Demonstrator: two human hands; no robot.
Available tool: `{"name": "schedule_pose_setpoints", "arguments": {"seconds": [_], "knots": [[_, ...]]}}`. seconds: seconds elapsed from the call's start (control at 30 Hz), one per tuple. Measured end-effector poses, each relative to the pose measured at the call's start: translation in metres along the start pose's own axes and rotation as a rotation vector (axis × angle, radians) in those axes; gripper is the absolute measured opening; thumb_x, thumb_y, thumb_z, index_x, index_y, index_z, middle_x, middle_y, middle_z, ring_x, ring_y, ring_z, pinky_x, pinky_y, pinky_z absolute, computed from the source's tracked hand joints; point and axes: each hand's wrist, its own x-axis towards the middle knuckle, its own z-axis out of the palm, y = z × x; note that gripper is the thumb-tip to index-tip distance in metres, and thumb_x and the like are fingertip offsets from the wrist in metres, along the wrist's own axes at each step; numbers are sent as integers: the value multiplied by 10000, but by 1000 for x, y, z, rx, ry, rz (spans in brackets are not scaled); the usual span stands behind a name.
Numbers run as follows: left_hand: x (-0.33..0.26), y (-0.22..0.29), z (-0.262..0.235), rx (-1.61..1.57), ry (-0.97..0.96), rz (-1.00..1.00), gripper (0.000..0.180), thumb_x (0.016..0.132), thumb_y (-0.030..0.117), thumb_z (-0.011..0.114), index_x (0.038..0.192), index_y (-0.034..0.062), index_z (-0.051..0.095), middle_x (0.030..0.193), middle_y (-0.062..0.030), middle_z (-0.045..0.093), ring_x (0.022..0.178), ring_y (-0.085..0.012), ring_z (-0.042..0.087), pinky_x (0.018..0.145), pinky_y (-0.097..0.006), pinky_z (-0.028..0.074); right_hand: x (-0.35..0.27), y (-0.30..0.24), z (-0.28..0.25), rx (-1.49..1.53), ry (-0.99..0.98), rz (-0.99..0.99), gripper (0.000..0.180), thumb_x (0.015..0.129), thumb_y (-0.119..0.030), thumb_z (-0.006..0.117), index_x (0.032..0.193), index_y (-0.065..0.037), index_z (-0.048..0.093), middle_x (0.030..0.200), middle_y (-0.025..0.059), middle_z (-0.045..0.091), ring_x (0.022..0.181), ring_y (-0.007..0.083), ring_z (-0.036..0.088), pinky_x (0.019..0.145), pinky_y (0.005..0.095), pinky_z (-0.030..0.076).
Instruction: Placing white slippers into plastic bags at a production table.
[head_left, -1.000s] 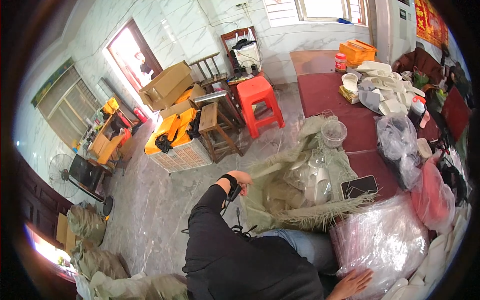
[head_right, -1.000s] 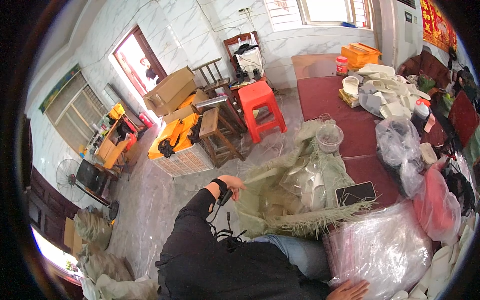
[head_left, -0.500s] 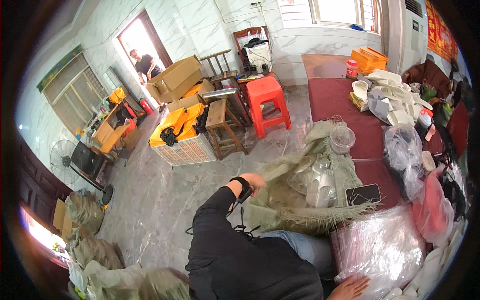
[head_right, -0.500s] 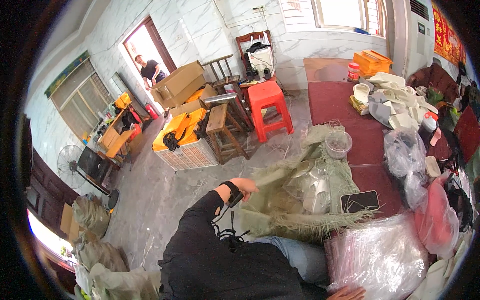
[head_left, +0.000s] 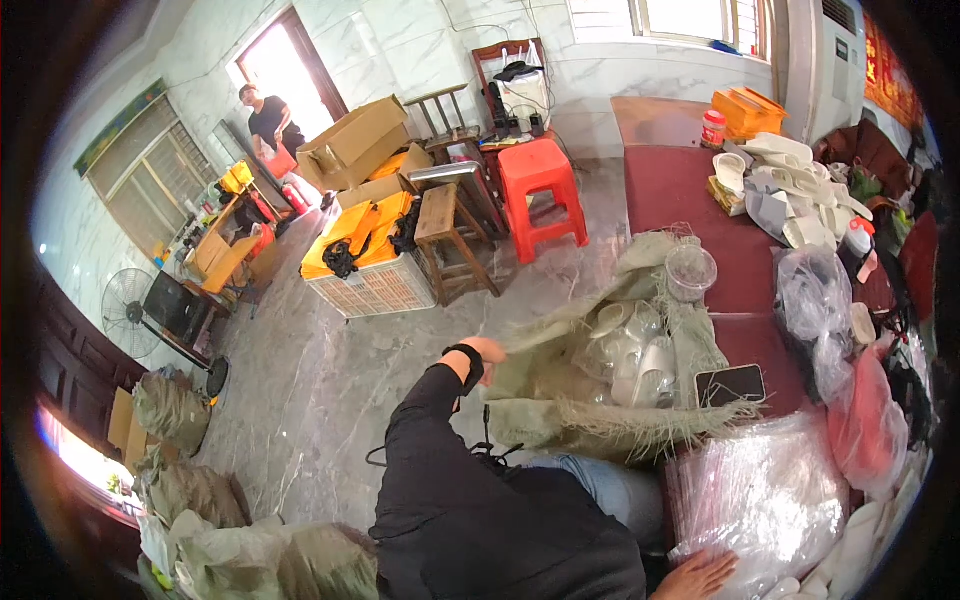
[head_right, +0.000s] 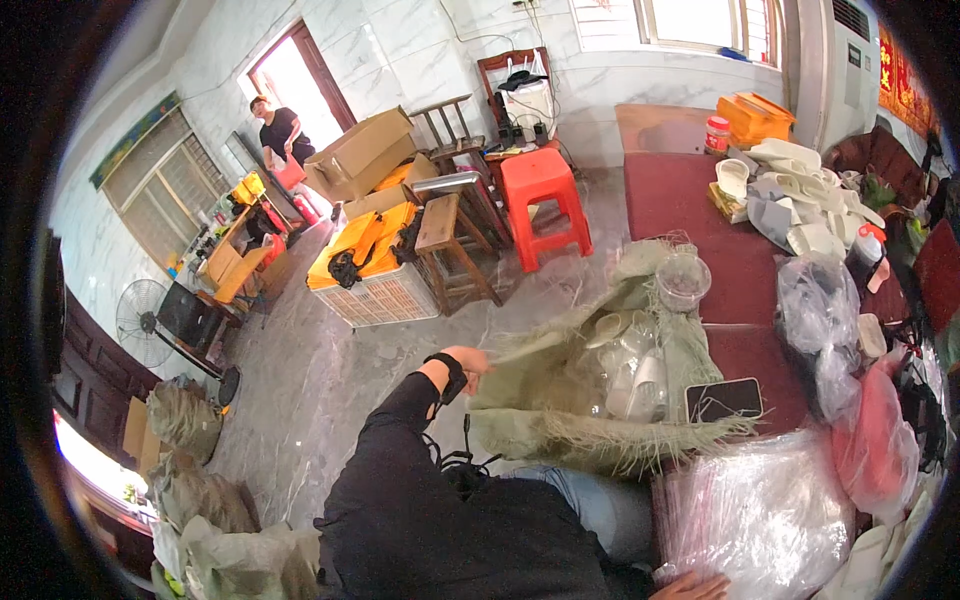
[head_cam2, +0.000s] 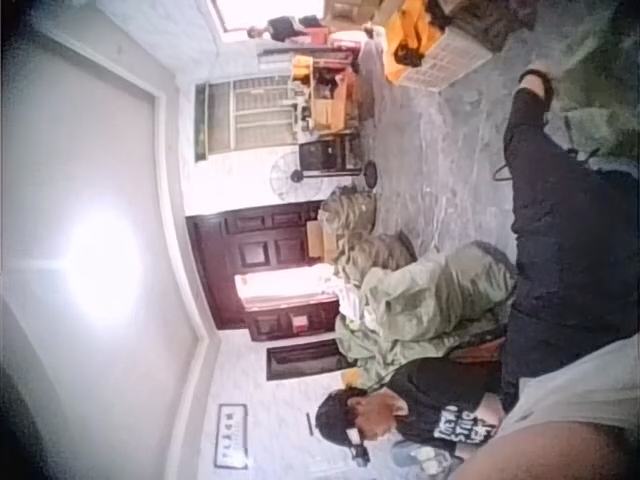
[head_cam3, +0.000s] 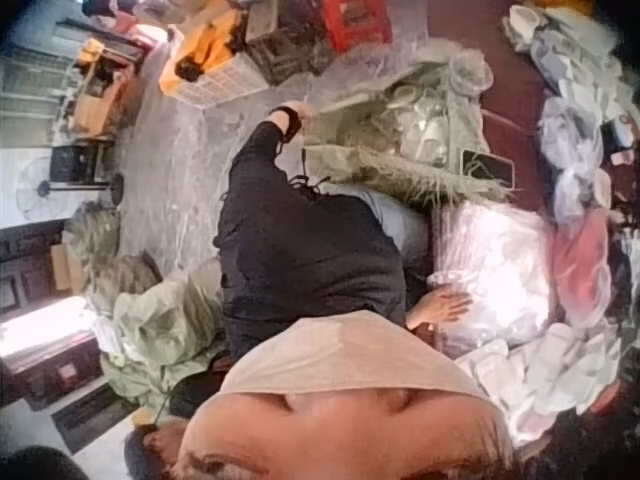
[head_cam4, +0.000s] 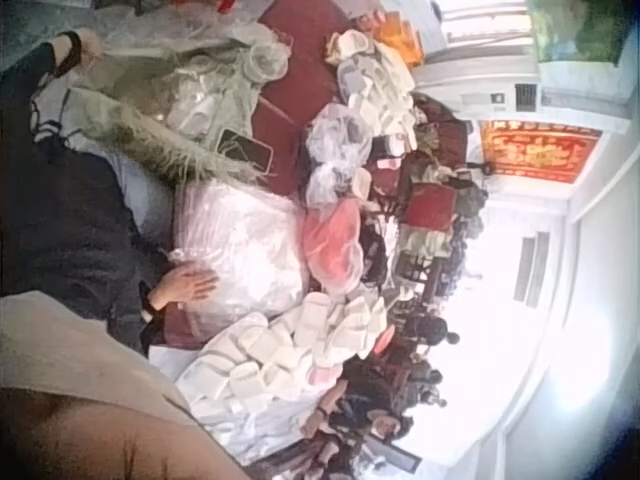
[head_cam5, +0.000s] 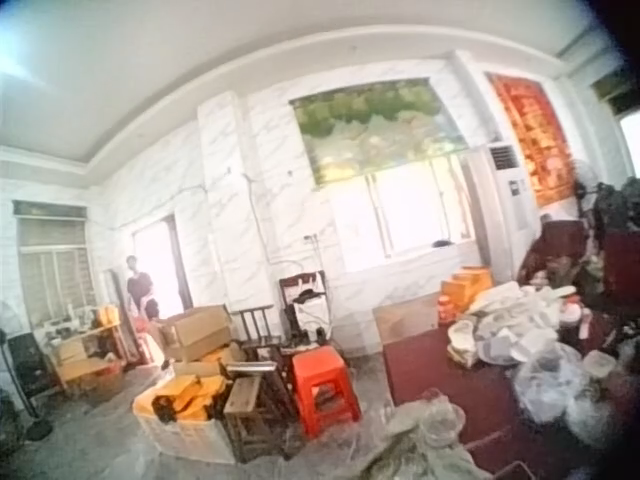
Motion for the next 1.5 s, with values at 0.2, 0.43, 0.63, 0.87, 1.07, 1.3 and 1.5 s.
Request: {"name": "schedule_pose_setpoints", "arguments": {"seconds": [0.2,0.43,0.63,0.87,1.07,1.3,1.5], "knots": [[6,2,-9,-262,-79,64,529,955,364,400,816,-63,680,803,-178,690,635,-241,652,591,-356,518,2,11,34,-34,-23,21,529,965,-330,411,1395,-27,345,1433,177,352,1323,345,321,1075,470,245],[69,-67,-18,5,316,-61,582,952,393,354,1025,-149,552,737,-222,670,622,-314,653,590,-410,501,9,-10,17,94,-25,19,551,940,-337,460,1404,-67,339,1470,106,316,1367,308,256,1104,469,175],[50,-27,12,-202,326,-143,553,934,361,361,1023,-148,557,822,-214,682,755,-363,668,657,-427,503,5,3,9,42,-38,51,544,937,-322,464,1402,-66,341,1472,105,313,1370,305,250,1106,468,170],[65,-71,-19,194,343,-250,623,793,493,569,1229,50,535,1034,-186,652,983,-341,629,791,-415,505,4,-14,9,111,-39,46,541,935,-319,468,1397,-63,350,1469,111,318,1368,312,252,1105,472,167],[14,70,29,712,535,67,951,650,628,687,1392,129,362,1289,-190,495,1196,-358,478,983,-472,379,7,0,10,66,-29,75,532,934,-317,470,1386,-56,365,1460,121,331,1364,319,257,1100,474,173],[48,112,139,234,-248,876,721,878,468,559,1391,17,327,1418,-233,346,1311,-335,345,1073,-381,289,4,-10,9,105,-40,54,546,924,-309,476,1391,-54,354,1465,131,318,1365,325,253,1100,481,168],[29,163,147,356,-578,786,597,933,355,510,1373,-11,338,1343,-194,465,1213,-274,466,1010,-360,364,3,8,12,38,-43,91,572,904,-324,498,1391,-61,356,1463,136,319,1361,332,259,1099,490,168]]}}
